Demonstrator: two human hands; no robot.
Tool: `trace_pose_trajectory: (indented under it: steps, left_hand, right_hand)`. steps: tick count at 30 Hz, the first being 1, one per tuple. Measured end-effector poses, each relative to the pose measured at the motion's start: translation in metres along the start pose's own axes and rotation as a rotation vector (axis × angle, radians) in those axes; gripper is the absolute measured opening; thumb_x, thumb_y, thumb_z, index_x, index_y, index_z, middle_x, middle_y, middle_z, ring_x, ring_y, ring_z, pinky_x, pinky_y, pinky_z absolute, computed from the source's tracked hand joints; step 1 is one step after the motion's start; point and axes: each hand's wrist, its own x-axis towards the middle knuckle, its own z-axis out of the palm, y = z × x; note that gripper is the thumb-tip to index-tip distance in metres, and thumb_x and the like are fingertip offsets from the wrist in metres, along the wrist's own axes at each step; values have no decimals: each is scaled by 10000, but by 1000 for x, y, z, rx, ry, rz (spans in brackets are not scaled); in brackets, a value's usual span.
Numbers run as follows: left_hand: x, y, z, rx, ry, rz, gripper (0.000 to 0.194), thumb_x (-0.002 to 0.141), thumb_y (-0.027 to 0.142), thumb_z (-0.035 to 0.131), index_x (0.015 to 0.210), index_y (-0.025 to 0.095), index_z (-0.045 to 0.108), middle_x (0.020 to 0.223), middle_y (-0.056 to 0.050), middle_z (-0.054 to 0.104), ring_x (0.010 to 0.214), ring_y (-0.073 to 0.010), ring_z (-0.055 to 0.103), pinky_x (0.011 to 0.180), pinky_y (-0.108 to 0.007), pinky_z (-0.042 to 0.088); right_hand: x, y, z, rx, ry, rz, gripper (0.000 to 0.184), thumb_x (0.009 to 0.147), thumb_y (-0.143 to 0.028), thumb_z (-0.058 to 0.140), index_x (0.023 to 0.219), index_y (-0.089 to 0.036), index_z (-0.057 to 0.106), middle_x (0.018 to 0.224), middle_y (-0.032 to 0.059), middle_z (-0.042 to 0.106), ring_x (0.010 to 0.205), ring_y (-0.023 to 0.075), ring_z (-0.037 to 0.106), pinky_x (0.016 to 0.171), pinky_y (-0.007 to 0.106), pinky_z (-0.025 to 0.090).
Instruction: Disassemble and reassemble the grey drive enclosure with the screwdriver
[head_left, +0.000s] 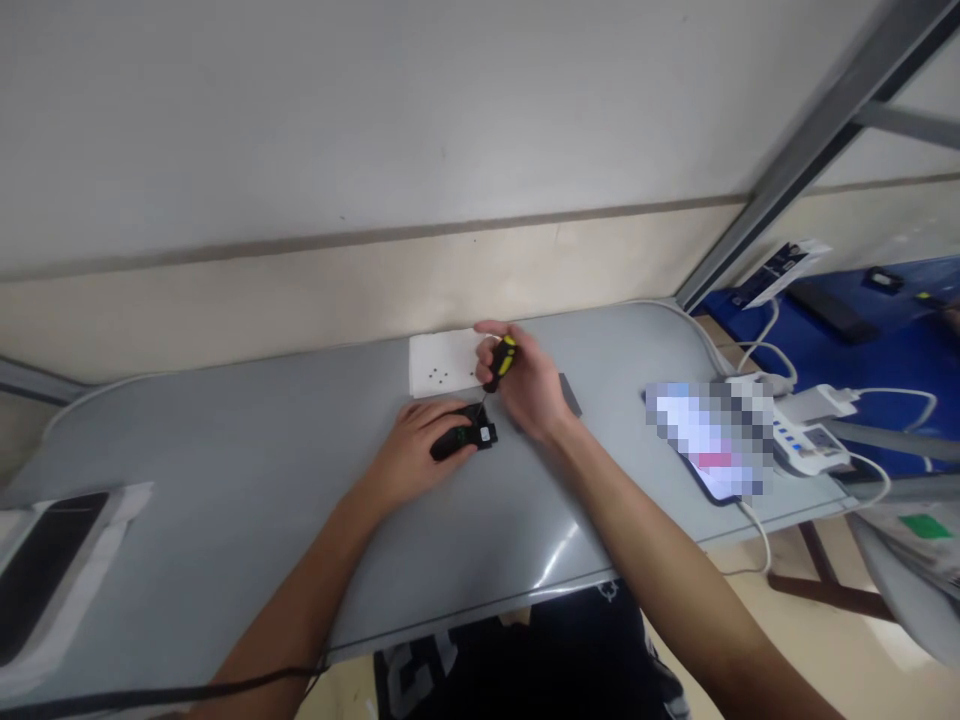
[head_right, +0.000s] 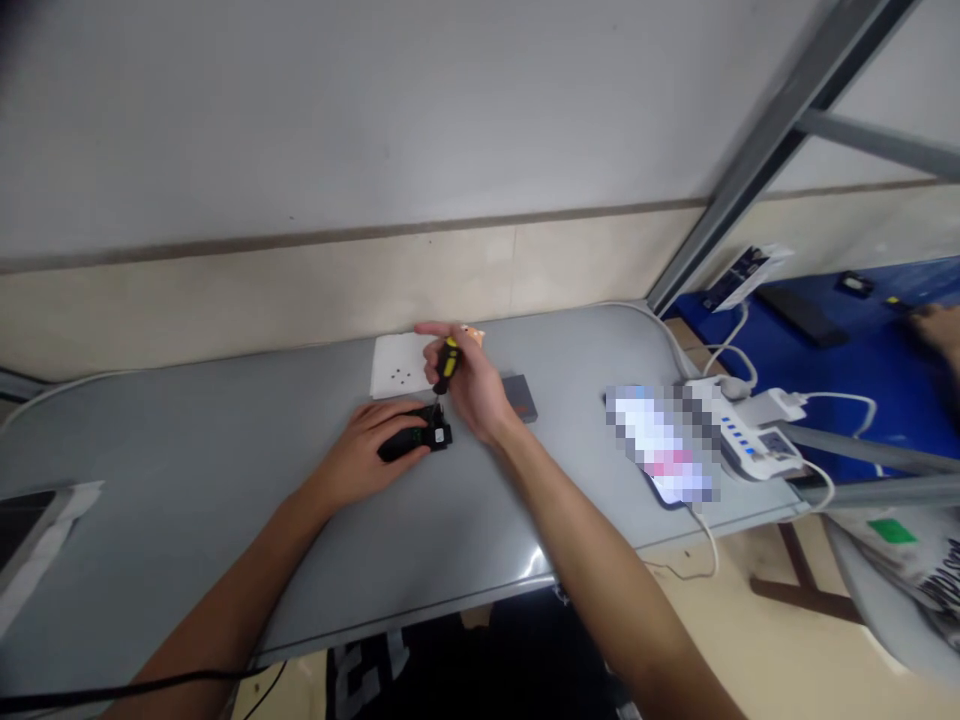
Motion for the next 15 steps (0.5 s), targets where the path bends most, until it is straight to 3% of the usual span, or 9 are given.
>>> trace_pose_trajectory:
  steps: [4,8,10,13,15]
  left_hand:
    - [0,0,0,-10,7,13,215,942,310,717,1152,265,720,1333,-59,721,1245,-272,663,1108,-496,466]
    - [0,-1,1,-15,-5,6,217,928,319,730,1137,266,723,1338,-60,720,1240,-275,666,1100,-494,472]
    - [0,-1,1,-15,-3,9,215,929,314,726,1140,268,721,1344,-60,716,1235,-275,668,1088,-494,477]
    - [0,-1,1,-16,2,12,211,940,312,714,1147,275,722,1351,-61,711,1238,-275,663,1080,-494,476]
    - [-1,0,0,-19,-2,14,210,945,329,711,1150,282,726,1348,-59,712,1232,-272,664,1079,-489,476]
  right_hand:
    - [-4,-4,0,3,-18,31,362,828,-506,815,841,-224,587,932,1,584,790,129,603,739,292,473]
    - [-7,-3,3,-176,41,-17,479,867,-534,778,793,-257,394,635,-90,415,517,93,394,538,266,338]
    - [-8,-2,5,-259,43,-62,415,908,-585,708,845,-263,454,618,-94,380,508,98,361,531,270,306]
    - [-7,-1,5,-228,-17,-40,406,972,-654,541,981,-253,606,718,-44,467,611,128,462,618,296,375]
    - [-7,-2,4,-204,-21,-25,395,962,-623,570,929,-235,639,789,-13,514,703,143,502,694,305,409]
